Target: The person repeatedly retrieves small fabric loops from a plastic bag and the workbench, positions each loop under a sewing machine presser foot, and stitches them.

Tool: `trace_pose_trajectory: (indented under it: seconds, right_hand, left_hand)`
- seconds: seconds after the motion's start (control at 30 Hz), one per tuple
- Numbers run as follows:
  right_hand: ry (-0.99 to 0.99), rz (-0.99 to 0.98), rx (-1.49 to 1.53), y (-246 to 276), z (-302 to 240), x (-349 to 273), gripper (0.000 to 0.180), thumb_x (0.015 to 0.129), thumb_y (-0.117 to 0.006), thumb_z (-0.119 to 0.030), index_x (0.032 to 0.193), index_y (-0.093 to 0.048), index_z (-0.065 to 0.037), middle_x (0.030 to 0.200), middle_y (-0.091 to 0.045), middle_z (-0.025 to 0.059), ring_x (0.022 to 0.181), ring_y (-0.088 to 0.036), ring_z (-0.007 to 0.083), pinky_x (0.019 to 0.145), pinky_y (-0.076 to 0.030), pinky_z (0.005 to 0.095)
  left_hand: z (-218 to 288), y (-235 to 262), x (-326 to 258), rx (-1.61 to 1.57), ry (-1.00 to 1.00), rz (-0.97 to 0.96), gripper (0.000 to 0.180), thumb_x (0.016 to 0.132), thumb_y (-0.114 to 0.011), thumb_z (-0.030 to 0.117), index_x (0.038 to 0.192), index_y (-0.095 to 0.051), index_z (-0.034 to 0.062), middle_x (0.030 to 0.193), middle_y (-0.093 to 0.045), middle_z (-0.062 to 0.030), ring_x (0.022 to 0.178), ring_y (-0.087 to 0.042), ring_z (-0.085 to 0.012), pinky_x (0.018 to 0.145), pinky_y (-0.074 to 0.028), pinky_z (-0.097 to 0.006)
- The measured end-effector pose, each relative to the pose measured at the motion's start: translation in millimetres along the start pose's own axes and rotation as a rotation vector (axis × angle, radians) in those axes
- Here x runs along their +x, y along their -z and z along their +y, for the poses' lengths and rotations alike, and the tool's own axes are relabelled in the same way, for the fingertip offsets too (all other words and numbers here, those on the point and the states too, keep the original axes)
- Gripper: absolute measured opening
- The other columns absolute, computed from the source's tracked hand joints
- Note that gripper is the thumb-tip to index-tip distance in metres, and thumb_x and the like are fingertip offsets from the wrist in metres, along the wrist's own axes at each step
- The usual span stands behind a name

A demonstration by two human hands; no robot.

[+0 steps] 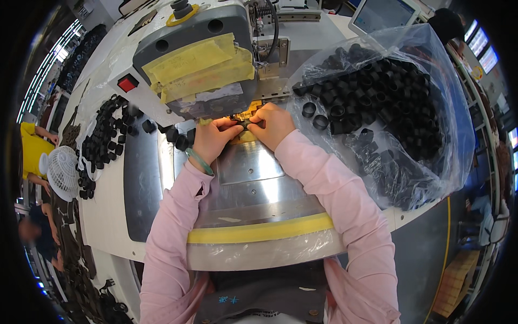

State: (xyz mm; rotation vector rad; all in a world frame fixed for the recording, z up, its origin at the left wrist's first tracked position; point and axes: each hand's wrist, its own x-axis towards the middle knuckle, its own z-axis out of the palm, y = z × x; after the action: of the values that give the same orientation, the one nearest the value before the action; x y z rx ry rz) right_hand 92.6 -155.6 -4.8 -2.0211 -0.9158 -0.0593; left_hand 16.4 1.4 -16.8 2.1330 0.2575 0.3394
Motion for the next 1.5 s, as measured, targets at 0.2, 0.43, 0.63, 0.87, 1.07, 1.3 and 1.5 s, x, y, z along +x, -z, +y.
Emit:
trace_pose_trajectory:
  seconds: [0.2,0.43,0.63,0.87,1.07,1.3,1.5]
  right_hand:
    - [-0.002,-0.011,-0.015,1,1,0,0.015,0.062,-0.068,-0.013,0.071,-0.061,-0.004,0.073,-0.056,0.0084,0.062,-0.055,0.0219,0.057,-0.045,0.0299]
    - [0.057,0.005,-0.014,-4,-1,1,0.014,0.063,-0.067,-0.014,0.070,-0.060,-0.004,0.072,-0.055,0.0084,0.064,-0.056,0.0231,0.059,-0.045,0.0308]
    - [-0.006,-0.027,-0.026,0,0,0,0.015,0.064,-0.067,-0.015,0.071,-0.060,-0.004,0.073,-0.055,0.0089,0.068,-0.056,0.0240,0.060,-0.045,0.0318]
    - [0.012,-0.020,-0.013,-1,2,0,0.014,0.064,-0.067,-0.014,0.071,-0.061,-0.004,0.072,-0.055,0.0082,0.067,-0.056,0.0233,0.059,-0.045,0.0308]
    - [0.038,-0.011,0.008,-1,3,0,0.014,0.063,-0.067,-0.013,0.070,-0.058,-0.004,0.071,-0.054,0.0077,0.065,-0.055,0.0227,0.058,-0.044,0.0307]
    - [-0.009,-0.148,0.063,11,-15,-12,0.019,0.060,-0.069,-0.013,0.066,-0.053,-0.004,0.069,-0.053,0.0074,0.063,-0.054,0.0233,0.057,-0.044,0.0310]
    - [0.126,-0.236,-0.028,32,-22,-11,0.009,0.066,-0.064,-0.014,0.068,-0.059,-0.007,0.069,-0.054,0.0075,0.067,-0.055,0.0260,0.060,-0.044,0.0353]
  left_hand:
    - [-2,-3,0,-0.036,-0.029,0.040,0.027,0.066,-0.068,0.022,0.080,-0.065,-0.0008,0.068,-0.064,-0.0112,0.055,-0.060,-0.0141,0.059,-0.045,-0.022]
    - [1,3,-3,-0.065,0.021,0.047,0.026,0.066,-0.068,0.022,0.080,-0.065,0.0002,0.069,-0.064,-0.0111,0.055,-0.059,-0.0135,0.058,-0.045,-0.022]
    - [-1,-2,1,0.028,-0.045,0.046,0.028,0.065,-0.068,0.021,0.080,-0.065,-0.0023,0.069,-0.064,-0.0117,0.055,-0.059,-0.0126,0.057,-0.045,-0.022]
    - [4,0,0,-0.040,0.025,0.041,0.030,0.066,-0.068,0.022,0.081,-0.064,-0.0029,0.068,-0.064,-0.0116,0.057,-0.059,-0.0123,0.061,-0.046,-0.022]
    - [-3,-2,1,-0.019,-0.008,0.042,0.031,0.065,-0.069,0.024,0.081,-0.064,-0.0027,0.067,-0.063,-0.0116,0.056,-0.059,-0.0129,0.060,-0.046,-0.022]
    - [19,22,-11,-0.116,0.051,-0.158,0.027,0.062,-0.072,0.017,0.078,-0.064,-0.0029,0.060,-0.060,-0.0079,0.049,-0.054,-0.0128,0.055,-0.044,-0.023]
    - [-1,74,-26,-0.003,-0.175,-0.311,0.018,0.062,-0.071,0.008,0.079,-0.066,0.0025,0.064,-0.057,-0.0038,0.059,-0.048,-0.0103,0.057,-0.039,-0.022]
